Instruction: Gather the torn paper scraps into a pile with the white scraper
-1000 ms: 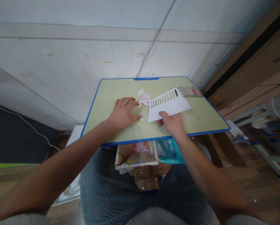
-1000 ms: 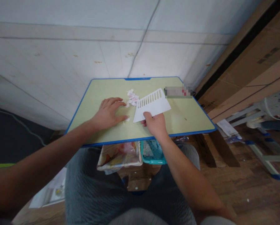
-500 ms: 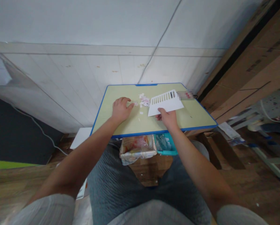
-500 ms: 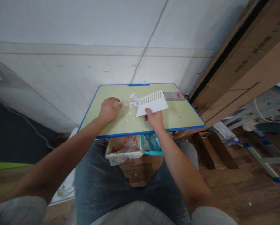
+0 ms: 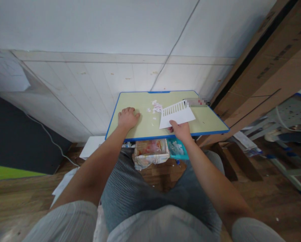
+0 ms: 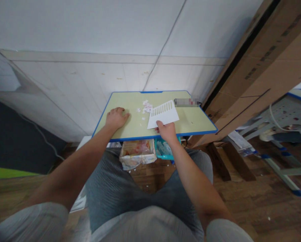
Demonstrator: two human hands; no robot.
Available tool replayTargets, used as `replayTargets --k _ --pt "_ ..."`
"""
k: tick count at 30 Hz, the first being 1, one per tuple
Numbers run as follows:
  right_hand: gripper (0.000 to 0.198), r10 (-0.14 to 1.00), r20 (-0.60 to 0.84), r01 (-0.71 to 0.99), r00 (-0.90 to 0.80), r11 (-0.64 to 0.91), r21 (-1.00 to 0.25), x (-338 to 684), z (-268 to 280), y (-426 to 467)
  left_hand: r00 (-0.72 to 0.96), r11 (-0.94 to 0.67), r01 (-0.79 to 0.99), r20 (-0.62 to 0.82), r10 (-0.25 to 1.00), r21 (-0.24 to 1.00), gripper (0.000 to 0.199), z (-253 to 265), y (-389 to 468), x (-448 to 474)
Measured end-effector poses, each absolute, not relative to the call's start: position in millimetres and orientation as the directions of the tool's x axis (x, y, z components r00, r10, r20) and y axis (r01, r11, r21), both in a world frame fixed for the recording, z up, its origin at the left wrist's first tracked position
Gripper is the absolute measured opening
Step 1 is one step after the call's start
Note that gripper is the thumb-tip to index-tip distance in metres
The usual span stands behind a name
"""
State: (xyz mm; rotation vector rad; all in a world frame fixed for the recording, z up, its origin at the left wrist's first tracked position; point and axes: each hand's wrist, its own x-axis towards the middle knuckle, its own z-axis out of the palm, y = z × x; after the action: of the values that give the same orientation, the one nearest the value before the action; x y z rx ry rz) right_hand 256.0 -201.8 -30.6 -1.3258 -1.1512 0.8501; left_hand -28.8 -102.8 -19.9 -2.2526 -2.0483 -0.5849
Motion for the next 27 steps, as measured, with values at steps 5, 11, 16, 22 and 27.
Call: replayTargets --k 5,11,16,22,27 --pt "0.011 0.960 0.162 0.119 0.230 0.137 -0.983 257.7 -31.1 -206.5 0.075 -0.134 0.972 0.290 0.954 0.191 0.056 -12.9 -106.4 -25.5" --pt "0.011 0.957 0.158 0.094 0.245 0.139 -0.986 263.8 -29.9 -193.9 0.045 -0.087 0.984 0.255 0.966 0.156 0.056 -10.4 -105.4 -21.2" --pt "0.011 0.942 0.166 0.098 0.292 0.144 -0.985 267.8 -33.1 -185.2 0.053 -0.096 0.983 0.261 0.964 0.155 0.055 -9.8 -103.7 -20.5" --pt "0.009 0.952 0.178 0.147 0.248 0.145 -0.979 269.8 -37.0 -185.6 0.050 -0.087 0.987 0.253 0.966 0.136 0.055 -6.6 -106.2 -21.2" --pt "0.008 0.962 0.191 0.162 0.195 0.161 -0.974 273.7 -40.0 -189.5 0.041 -0.081 0.986 0.262 0.964 0.147 0.053 -7.5 -106.3 -21.0"
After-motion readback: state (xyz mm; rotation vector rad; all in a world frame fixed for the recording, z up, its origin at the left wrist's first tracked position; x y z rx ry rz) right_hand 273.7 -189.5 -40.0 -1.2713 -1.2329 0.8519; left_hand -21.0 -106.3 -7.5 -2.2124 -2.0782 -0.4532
